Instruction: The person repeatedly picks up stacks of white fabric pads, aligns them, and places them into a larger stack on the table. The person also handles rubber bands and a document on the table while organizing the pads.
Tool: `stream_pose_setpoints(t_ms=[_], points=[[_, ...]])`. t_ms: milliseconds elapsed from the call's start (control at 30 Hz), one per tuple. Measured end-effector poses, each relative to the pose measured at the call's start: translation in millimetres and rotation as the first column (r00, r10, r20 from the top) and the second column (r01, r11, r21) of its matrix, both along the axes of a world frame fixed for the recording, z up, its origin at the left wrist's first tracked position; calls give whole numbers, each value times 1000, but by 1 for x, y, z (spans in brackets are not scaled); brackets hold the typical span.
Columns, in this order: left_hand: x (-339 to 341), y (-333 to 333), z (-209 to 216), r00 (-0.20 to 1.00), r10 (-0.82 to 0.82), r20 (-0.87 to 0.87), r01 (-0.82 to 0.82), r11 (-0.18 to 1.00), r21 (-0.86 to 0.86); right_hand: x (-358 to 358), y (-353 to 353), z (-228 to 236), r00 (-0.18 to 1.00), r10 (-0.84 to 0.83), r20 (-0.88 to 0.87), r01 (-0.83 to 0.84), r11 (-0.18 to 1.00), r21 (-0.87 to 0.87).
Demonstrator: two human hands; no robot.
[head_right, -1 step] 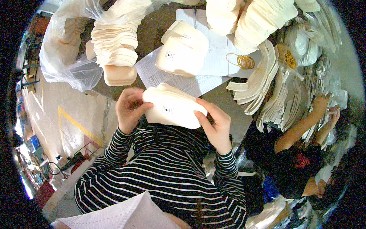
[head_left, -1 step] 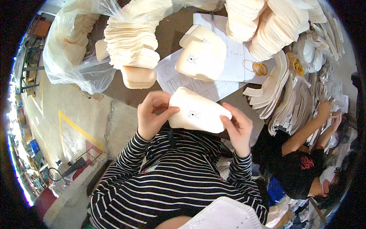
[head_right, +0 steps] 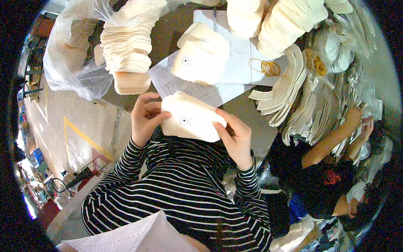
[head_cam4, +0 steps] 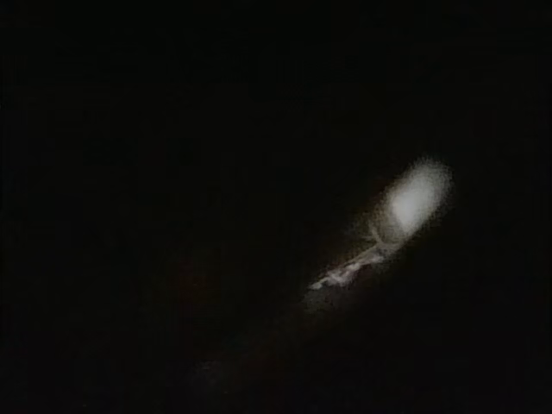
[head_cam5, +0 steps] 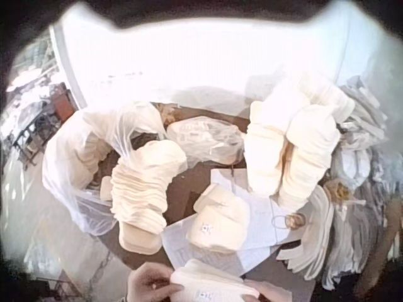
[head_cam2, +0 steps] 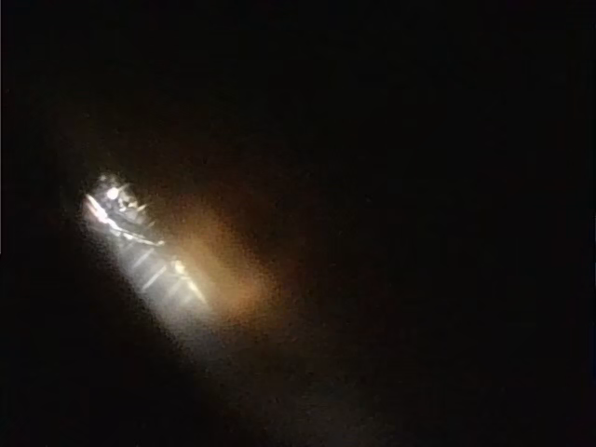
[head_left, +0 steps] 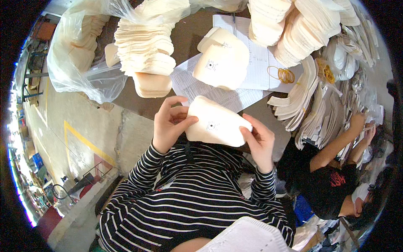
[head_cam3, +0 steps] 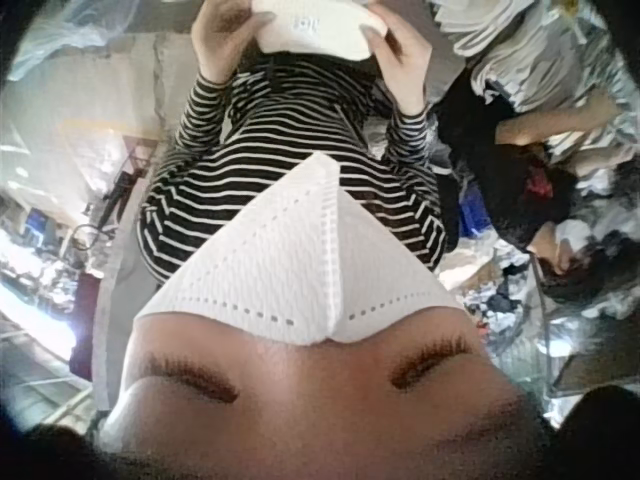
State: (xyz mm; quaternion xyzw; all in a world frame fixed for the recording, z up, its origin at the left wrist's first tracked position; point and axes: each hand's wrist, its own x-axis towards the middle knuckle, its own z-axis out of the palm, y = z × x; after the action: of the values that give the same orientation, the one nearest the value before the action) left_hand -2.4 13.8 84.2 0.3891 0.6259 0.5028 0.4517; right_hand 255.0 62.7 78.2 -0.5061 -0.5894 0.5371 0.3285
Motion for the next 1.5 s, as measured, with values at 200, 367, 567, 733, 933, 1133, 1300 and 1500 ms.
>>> stream_pose_setpoints(t_ms=[200, 367, 567, 733, 933, 1133, 1300, 1500], points=[[3, 0, -34, 1000, 24, -12, -25, 986, -168, -9, -8, -37, 984, -44, 175, 27, 995, 97], [7, 11, -26, 911, -61, -408, -10, 986, -169, -23, -1, -29, 927, -119, 357, 31, 970, 242], [32, 4, -53, 641, -6, -767, 244, 950, 196, -38, -16, -27, 820, 60, 570, -379, 803, 461], [33, 10, -51, 358, -325, -875, 384, 906, -179, -41, -3, -27, 645, 227, 730, -549, 802, 236], [4, 34, -36, 804, -272, -528, 348, 937, 47, -39, 68, -19, 947, 32, 320, -178, 882, 437], [-15, 82, -53, 882, -164, -442, 263, 950, 171, -63, 115, -25, 912, 96, 398, -296, 827, 479], [-32, 104, -70, 925, -380, -22, 366, 871, 326, -54, 103, -13, 820, 370, 437, -546, 734, 405], [-40, 105, -68, 749, -660, 50, 639, 740, 209, -44, 111, -21, 846, 371, 383, -529, 672, 518]])
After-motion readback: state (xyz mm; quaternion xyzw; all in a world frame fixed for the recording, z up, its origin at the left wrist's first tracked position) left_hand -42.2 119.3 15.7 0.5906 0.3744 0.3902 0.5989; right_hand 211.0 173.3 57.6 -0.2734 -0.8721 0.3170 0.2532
